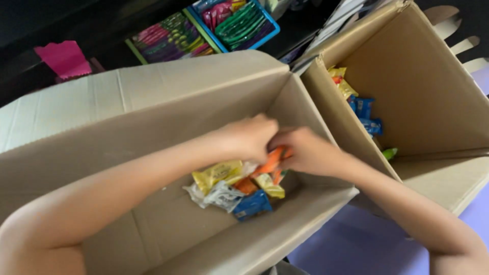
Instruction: Sort various hygiene sachets, soap bars, and snack packets from large cardboard boxes into smaller containers or onto retail shelves.
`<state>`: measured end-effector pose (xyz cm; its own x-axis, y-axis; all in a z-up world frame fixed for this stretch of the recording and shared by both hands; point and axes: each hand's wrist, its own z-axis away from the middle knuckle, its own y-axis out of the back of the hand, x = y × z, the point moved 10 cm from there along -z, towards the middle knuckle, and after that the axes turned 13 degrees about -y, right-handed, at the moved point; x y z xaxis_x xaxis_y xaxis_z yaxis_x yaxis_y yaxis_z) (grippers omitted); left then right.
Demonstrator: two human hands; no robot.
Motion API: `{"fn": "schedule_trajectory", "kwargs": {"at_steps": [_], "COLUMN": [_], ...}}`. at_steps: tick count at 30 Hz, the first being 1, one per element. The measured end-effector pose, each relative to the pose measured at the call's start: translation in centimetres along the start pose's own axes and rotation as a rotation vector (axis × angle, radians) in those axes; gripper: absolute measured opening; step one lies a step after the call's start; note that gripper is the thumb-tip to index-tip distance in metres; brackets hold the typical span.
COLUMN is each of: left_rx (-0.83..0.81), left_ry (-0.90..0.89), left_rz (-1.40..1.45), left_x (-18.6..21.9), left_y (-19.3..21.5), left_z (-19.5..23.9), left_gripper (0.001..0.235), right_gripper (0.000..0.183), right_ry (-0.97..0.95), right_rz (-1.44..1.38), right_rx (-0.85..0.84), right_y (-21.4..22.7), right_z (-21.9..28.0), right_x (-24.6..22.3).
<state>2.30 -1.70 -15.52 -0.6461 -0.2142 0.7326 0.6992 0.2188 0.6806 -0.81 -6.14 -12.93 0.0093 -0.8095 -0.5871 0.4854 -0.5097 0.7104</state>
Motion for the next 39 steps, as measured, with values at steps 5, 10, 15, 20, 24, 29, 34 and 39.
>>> {"fn": "schedule_trajectory", "kwargs": {"at_steps": [5,10,15,20,24,29,34,39], "left_rx": [-0.333,-0.209,0.013,0.225,0.147,-0.209,-0.481,-0.485], "left_ry": [0.141,0.023,-0.257,-0.458,-0.357,-0.249,-0.135,-0.169], "left_rz": [0.311,-0.468,0.04,0.203,-0.112,-0.46,-0.547,-0.62], "left_x": [-8.1,-10.8,0.1,5.3,3.5,0.7,-3.5,-9.3], "left_y": [-9.9,-6.7,2.4,5.8,0.1,-11.1,-24.2,-32.7], "left_z": [0.7,-2.6,-10.3,-22.7,-34.8,-44.7,-52.8,-57.2], "left_gripper": [0.046,0.024,0.027,0.023,0.02,0.034,0.052,0.049], "right_gripper": [0.044,0.041,0.037,0.038,0.066,0.096,0.14,0.131], "right_ry": [-0.048,0.071,-0.276,-0.591,-0.765,-0.96,-1.017,-1.179], "right_rz": [0.094,0.031,-0.239,-0.108,0.271,0.26,0.25,0.284], "right_rx": [-0.265,-0.155,0.221,0.495,0.259,0.194,0.25,0.18], "right_y": [-7.6,-0.8,13.2,18.1,13.8,10.4,10.0,7.6], "right_z": [-2.5,-0.7,3.4,7.6,8.9,9.6,9.6,11.7], "right_x": [3.5,1.8,13.2,36.7,56.2,62.1,59.8,62.8]}}
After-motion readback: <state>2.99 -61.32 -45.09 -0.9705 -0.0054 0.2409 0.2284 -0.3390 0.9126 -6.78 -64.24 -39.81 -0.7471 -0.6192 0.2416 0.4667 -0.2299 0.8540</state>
